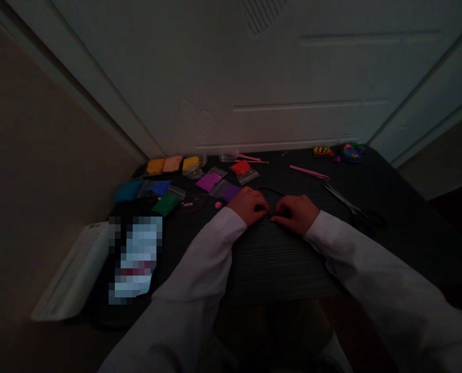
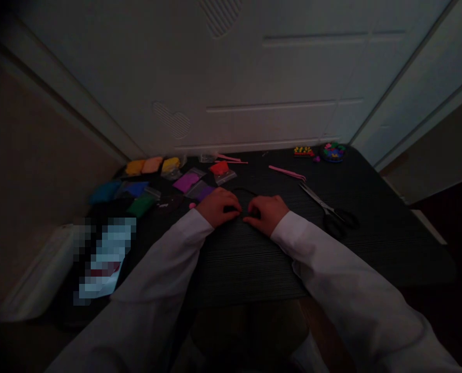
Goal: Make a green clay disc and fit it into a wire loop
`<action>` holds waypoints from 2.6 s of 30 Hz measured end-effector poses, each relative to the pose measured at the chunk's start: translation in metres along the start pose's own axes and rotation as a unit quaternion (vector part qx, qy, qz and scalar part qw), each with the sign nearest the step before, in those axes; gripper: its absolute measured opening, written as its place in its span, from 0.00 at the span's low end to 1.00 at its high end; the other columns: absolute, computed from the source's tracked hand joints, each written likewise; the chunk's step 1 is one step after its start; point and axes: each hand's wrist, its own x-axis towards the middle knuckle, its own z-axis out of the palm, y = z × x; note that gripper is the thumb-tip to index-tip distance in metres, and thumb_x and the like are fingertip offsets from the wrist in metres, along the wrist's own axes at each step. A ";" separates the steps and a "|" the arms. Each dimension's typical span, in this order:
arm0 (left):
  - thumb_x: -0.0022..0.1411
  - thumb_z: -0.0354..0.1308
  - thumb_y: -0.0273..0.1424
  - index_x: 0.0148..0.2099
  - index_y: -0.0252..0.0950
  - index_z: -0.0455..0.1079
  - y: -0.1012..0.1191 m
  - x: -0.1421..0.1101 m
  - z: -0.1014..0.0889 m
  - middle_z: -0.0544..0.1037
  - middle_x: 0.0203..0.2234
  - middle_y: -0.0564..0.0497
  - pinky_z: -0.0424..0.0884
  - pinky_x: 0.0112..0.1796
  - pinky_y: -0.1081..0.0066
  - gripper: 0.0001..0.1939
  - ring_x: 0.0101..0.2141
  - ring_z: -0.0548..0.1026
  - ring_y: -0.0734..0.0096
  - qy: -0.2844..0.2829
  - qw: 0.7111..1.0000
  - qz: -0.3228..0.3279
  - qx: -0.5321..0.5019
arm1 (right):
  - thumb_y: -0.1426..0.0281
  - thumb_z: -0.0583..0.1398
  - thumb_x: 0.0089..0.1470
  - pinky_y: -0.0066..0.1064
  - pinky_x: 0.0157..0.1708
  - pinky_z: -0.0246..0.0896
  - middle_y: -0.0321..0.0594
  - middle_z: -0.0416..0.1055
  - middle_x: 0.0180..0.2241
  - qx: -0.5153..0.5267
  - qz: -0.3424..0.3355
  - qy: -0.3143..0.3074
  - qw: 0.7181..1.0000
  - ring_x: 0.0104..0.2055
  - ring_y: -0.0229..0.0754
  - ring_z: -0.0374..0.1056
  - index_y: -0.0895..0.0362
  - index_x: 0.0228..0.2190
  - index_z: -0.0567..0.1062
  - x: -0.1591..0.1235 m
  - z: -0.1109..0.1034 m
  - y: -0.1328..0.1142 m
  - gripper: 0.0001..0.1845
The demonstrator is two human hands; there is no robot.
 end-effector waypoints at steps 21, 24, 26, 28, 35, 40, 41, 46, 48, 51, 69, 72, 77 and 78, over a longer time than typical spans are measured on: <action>0.49 0.53 0.31 0.31 0.39 0.70 -0.002 0.001 0.000 0.74 0.31 0.53 0.59 0.41 0.68 0.07 0.37 0.67 0.71 0.001 1.000 0.011 0.007 | 0.59 0.57 0.42 0.31 0.32 0.50 0.36 0.67 0.27 0.007 0.008 -0.002 1.000 0.31 0.37 0.63 0.54 0.30 0.71 0.001 0.003 -0.002 0.14; 0.48 0.54 0.31 0.31 0.39 0.70 -0.003 0.001 0.000 0.74 0.30 0.53 0.59 0.41 0.67 0.06 0.36 0.68 0.72 0.000 1.000 0.008 0.005 | 0.60 0.57 0.42 0.31 0.33 0.50 0.35 0.67 0.27 0.007 0.015 0.006 1.000 0.31 0.37 0.63 0.54 0.30 0.70 0.002 0.004 -0.004 0.12; 0.48 0.54 0.31 0.31 0.39 0.71 -0.003 0.001 0.001 0.74 0.31 0.54 0.59 0.41 0.67 0.07 0.37 0.68 0.71 0.001 1.000 0.004 0.006 | 0.61 0.57 0.43 0.31 0.34 0.49 0.35 0.68 0.28 0.011 0.014 0.006 1.000 0.31 0.37 0.63 0.53 0.30 0.71 0.002 0.005 -0.004 0.11; 0.48 0.54 0.31 0.31 0.39 0.71 -0.003 0.001 0.001 0.74 0.31 0.54 0.59 0.41 0.68 0.07 0.37 0.67 0.71 0.003 1.000 0.001 0.008 | 0.62 0.57 0.43 0.31 0.34 0.49 0.35 0.68 0.27 0.014 0.011 0.004 1.000 0.31 0.37 0.63 0.53 0.30 0.71 0.002 0.004 -0.004 0.11; 0.48 0.54 0.31 0.31 0.39 0.71 -0.003 0.000 0.001 0.73 0.31 0.53 0.60 0.41 0.68 0.07 0.36 0.67 0.71 0.003 1.000 0.005 0.014 | 0.63 0.56 0.44 0.31 0.34 0.50 0.34 0.68 0.26 0.021 0.006 -0.004 1.000 0.30 0.36 0.63 0.53 0.32 0.71 0.001 0.005 -0.002 0.11; 0.48 0.54 0.32 0.32 0.40 0.71 -0.003 -0.001 0.000 0.73 0.32 0.53 0.60 0.41 0.66 0.07 0.37 0.67 0.70 0.003 1.000 -0.004 0.010 | 0.64 0.55 0.45 0.30 0.33 0.53 0.36 0.68 0.28 0.038 -0.006 0.007 0.999 0.30 0.37 0.63 0.53 0.32 0.72 0.000 0.000 -0.004 0.11; 0.48 0.54 0.31 0.32 0.40 0.71 -0.003 -0.001 0.000 0.73 0.32 0.53 0.60 0.41 0.66 0.08 0.37 0.67 0.70 0.002 1.000 -0.002 0.007 | 0.65 0.55 0.46 0.29 0.32 0.54 0.36 0.68 0.28 0.058 -0.003 0.011 0.998 0.30 0.36 0.63 0.54 0.33 0.72 -0.001 -0.004 -0.003 0.11; 0.50 0.51 0.26 0.34 0.37 0.70 -0.001 -0.001 -0.004 0.73 0.32 0.51 0.60 0.42 0.68 0.09 0.37 0.67 0.72 0.016 1.000 0.014 0.003 | 0.66 0.51 0.48 0.28 0.28 0.57 0.37 0.70 0.29 0.143 0.105 0.122 0.977 0.28 0.36 0.63 0.57 0.35 0.71 0.000 -0.030 0.015 0.14; 0.51 0.50 0.27 0.34 0.37 0.70 -0.001 -0.001 -0.004 0.73 0.32 0.51 0.61 0.42 0.67 0.10 0.37 0.67 0.72 0.032 0.999 0.016 0.011 | 0.65 0.52 0.47 0.29 0.28 0.58 0.37 0.70 0.27 0.111 0.152 0.138 0.972 0.28 0.37 0.64 0.58 0.34 0.71 0.000 -0.035 0.026 0.14; 0.52 0.50 0.29 0.34 0.37 0.70 -0.002 -0.001 -0.001 0.73 0.31 0.51 0.61 0.41 0.67 0.09 0.36 0.67 0.71 0.058 0.998 0.006 0.031 | 0.64 0.54 0.45 0.31 0.30 0.58 0.38 0.70 0.30 0.018 0.184 0.093 0.978 0.30 0.39 0.64 0.57 0.33 0.72 0.000 -0.035 0.040 0.14; 0.54 0.46 0.28 0.40 0.38 0.68 -0.003 -0.002 -0.004 0.72 0.36 0.49 0.59 0.38 0.61 0.13 0.39 0.63 0.62 0.118 0.959 -0.176 0.187 | 0.65 0.52 0.49 0.28 0.33 0.58 0.38 0.68 0.31 -0.082 0.067 0.044 0.993 0.34 0.38 0.64 0.54 0.32 0.72 0.003 -0.011 0.036 0.12; 0.51 0.48 0.24 0.42 0.44 0.67 -0.004 -0.003 -0.001 0.71 0.39 0.52 0.58 0.38 0.59 0.16 0.41 0.61 0.61 0.100 0.962 -0.165 0.193 | 0.65 0.52 0.48 0.28 0.33 0.58 0.38 0.67 0.31 -0.077 0.061 0.035 0.995 0.33 0.38 0.64 0.54 0.32 0.72 0.003 -0.013 0.036 0.12; 0.52 0.50 0.27 0.39 0.48 0.69 -0.005 -0.004 0.003 0.70 0.39 0.53 0.54 0.40 0.56 0.13 0.43 0.59 0.60 0.091 0.961 -0.152 0.214 | 0.66 0.54 0.46 0.28 0.33 0.58 0.38 0.67 0.32 -0.052 0.045 0.007 0.998 0.34 0.38 0.63 0.54 0.34 0.72 0.003 -0.015 0.038 0.12; 0.52 0.50 0.28 0.38 0.47 0.69 -0.006 -0.004 0.003 0.70 0.39 0.53 0.54 0.40 0.56 0.12 0.43 0.59 0.60 0.090 0.961 -0.154 0.212 | 0.66 0.54 0.46 0.28 0.32 0.58 0.38 0.67 0.32 -0.054 0.049 0.008 0.997 0.33 0.37 0.63 0.54 0.33 0.72 0.003 -0.015 0.038 0.11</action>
